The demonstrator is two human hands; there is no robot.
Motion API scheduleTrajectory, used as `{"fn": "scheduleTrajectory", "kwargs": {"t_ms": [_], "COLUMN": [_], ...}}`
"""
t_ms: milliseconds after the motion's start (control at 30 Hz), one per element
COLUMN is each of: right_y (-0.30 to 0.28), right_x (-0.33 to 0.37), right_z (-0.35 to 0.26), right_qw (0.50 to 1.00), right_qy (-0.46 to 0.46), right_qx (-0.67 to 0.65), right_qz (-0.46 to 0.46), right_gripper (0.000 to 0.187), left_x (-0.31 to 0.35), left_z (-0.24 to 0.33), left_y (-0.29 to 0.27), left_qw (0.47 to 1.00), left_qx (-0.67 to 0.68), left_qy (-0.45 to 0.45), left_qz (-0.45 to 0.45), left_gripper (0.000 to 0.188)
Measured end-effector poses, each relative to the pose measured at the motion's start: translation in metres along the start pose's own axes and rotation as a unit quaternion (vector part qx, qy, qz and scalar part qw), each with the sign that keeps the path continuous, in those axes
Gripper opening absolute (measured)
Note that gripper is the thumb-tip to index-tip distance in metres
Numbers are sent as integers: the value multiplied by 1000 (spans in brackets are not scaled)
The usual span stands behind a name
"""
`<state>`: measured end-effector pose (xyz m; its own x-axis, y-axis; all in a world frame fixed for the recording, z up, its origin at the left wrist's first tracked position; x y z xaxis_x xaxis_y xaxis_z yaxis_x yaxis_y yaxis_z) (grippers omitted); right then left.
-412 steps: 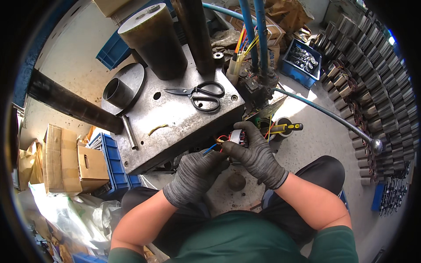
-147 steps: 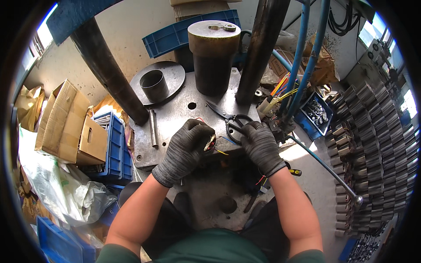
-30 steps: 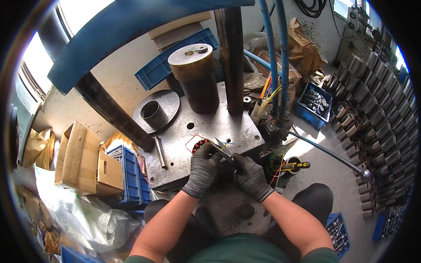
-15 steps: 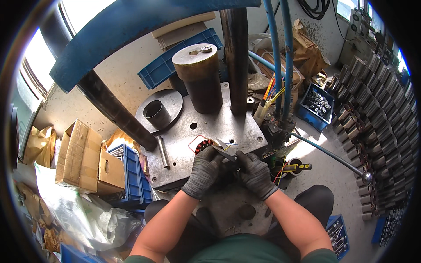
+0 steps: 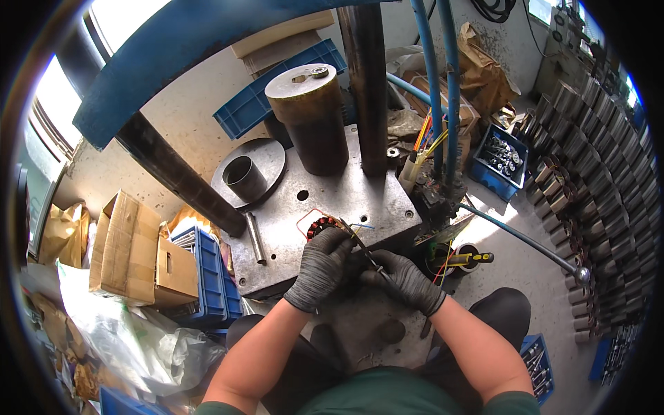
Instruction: Preparing and trimming wires on an electric motor stator component at an industrial press workstation.
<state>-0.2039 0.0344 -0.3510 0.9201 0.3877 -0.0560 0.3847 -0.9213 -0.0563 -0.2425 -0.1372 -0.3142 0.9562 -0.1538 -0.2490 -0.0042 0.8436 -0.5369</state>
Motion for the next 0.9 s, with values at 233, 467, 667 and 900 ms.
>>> {"fn": "scheduleTrajectory", "kwargs": {"t_ms": [233,467,667,900], "right_y": [13,5,-13,2], "right_x": [9,-4,-3,-2], "right_z": [15,-16,-2,-6], "right_qw": [891,998,993,998], "right_qy": [202,-48,19,39], "right_qx": [-396,-30,118,36], "right_qz": [-97,-10,18,24], "right_gripper": [51,41,49,51], "left_x": [2,1,2,-1], "left_z": [-24,-21,2,-21], "left_y": [12,6,1,7], "left_qw": [981,996,990,987], "left_qx": [169,71,124,111], "left_qy": [-88,-57,-62,-110], "left_qz": [-26,-23,19,34], "left_gripper": [16,22,26,14]}}
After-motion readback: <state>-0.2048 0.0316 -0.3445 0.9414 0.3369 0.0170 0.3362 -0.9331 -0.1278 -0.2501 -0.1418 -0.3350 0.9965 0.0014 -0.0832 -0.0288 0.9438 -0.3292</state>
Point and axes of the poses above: each hand's wrist, its own x-axis away from the middle knuckle, its own y-axis out of the palm, z = x × y, the point moved 7 cm from there along -x, towards the middle knuckle, and after that the axes turned 6 degrees about -x, right-handed, at the moved point
